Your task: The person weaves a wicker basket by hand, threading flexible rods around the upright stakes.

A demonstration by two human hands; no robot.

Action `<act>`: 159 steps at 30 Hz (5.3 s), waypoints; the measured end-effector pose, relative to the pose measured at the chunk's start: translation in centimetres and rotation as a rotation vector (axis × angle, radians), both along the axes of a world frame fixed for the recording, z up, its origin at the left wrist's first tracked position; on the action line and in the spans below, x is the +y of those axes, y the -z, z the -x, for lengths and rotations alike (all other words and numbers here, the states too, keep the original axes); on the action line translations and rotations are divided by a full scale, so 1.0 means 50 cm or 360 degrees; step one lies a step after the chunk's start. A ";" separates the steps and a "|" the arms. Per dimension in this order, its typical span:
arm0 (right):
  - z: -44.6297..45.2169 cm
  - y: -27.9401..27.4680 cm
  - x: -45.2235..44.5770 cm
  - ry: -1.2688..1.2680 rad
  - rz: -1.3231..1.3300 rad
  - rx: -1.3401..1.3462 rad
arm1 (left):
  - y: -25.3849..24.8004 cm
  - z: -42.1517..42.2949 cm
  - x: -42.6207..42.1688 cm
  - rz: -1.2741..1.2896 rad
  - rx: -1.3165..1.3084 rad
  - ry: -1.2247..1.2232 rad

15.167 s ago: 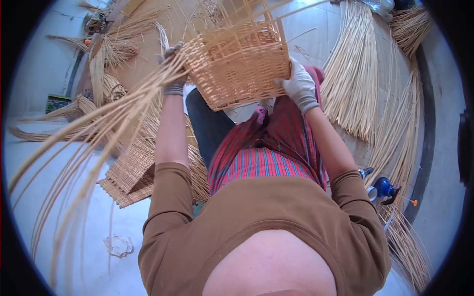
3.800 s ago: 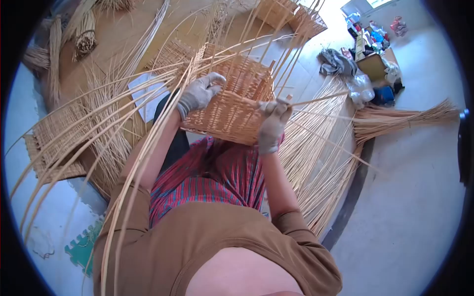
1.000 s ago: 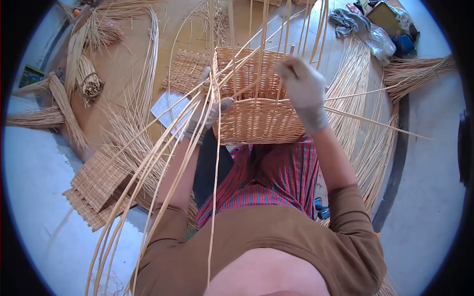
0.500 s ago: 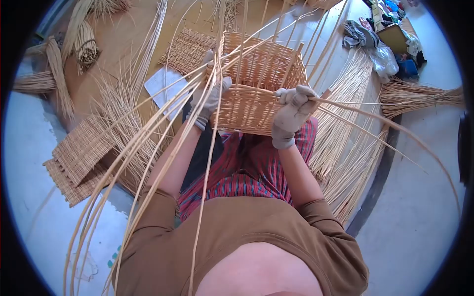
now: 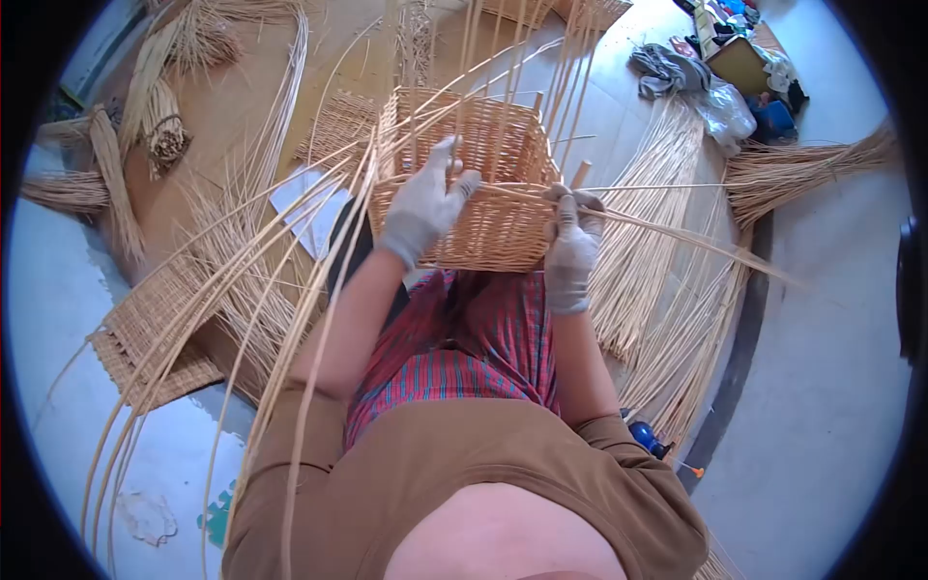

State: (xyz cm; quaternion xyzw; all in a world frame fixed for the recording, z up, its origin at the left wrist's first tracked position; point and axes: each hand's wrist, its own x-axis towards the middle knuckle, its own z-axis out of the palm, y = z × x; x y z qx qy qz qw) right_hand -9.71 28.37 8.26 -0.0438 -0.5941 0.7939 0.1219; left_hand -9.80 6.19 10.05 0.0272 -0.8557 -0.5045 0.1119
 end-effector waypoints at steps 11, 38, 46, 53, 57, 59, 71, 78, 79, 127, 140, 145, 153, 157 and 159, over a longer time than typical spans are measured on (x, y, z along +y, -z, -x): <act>0.251 -0.096 -0.067 0.0006 -0.1574 0.1145 | 0.046 0.041 0.008 -0.0794 -0.0426 0.0001; 0.193 -0.111 0.200 0.0261 -0.0207 0.0521 | 0.003 0.025 0.192 0.0275 0.0545 -0.0152; 0.187 0.008 0.242 0.0288 0.0026 0.0214 | 0.063 0.064 0.218 0.0888 0.0956 0.0551; 0.065 -0.100 0.209 0.0051 0.0028 0.0543 | 0.052 0.049 0.224 0.0903 0.0825 0.0502; -0.064 -0.097 -0.011 -0.0022 -0.1294 0.0750 | 0.155 0.072 0.243 0.1620 0.0501 0.0300; -0.051 -0.086 -0.055 -0.0226 -0.1293 0.1166 | 0.159 0.063 0.244 0.1390 0.0472 0.0259; 0.124 -0.071 0.078 -0.0420 -0.1883 -0.0071 | 0.002 0.098 0.078 -0.0936 0.0347 0.0038; 0.143 0.010 0.054 0.0325 -0.2197 0.0128 | -0.131 0.172 0.317 0.0040 0.1108 0.0256; 0.142 -0.006 0.056 0.0351 -0.2171 0.0139 | -0.122 0.143 0.308 -0.0072 0.1217 0.0214; 0.122 -0.196 -0.317 -0.0843 0.0604 0.0621 | 0.135 -0.048 -0.241 0.0862 -0.0107 0.0042; 0.055 0.084 -0.066 -0.0117 0.0617 -0.0127 | 0.017 -0.076 -0.079 0.0846 0.0492 -0.0055; 0.061 0.027 -0.053 -0.0065 -0.0051 -0.0202 | 0.034 0.065 -0.056 -0.0490 -0.0573 0.0227; 0.246 -0.125 -0.159 -0.0217 -0.1026 0.1003 | 0.071 0.070 -0.061 -0.0656 -0.0458 -0.0117; 0.078 0.072 0.004 -0.0205 -0.0066 0.0288 | 0.057 0.059 -0.059 -0.0551 -0.0575 -0.0042; 0.027 0.069 0.040 -0.0202 0.0047 -0.0030 | 0.042 0.048 -0.044 -0.0810 -0.0381 -0.0121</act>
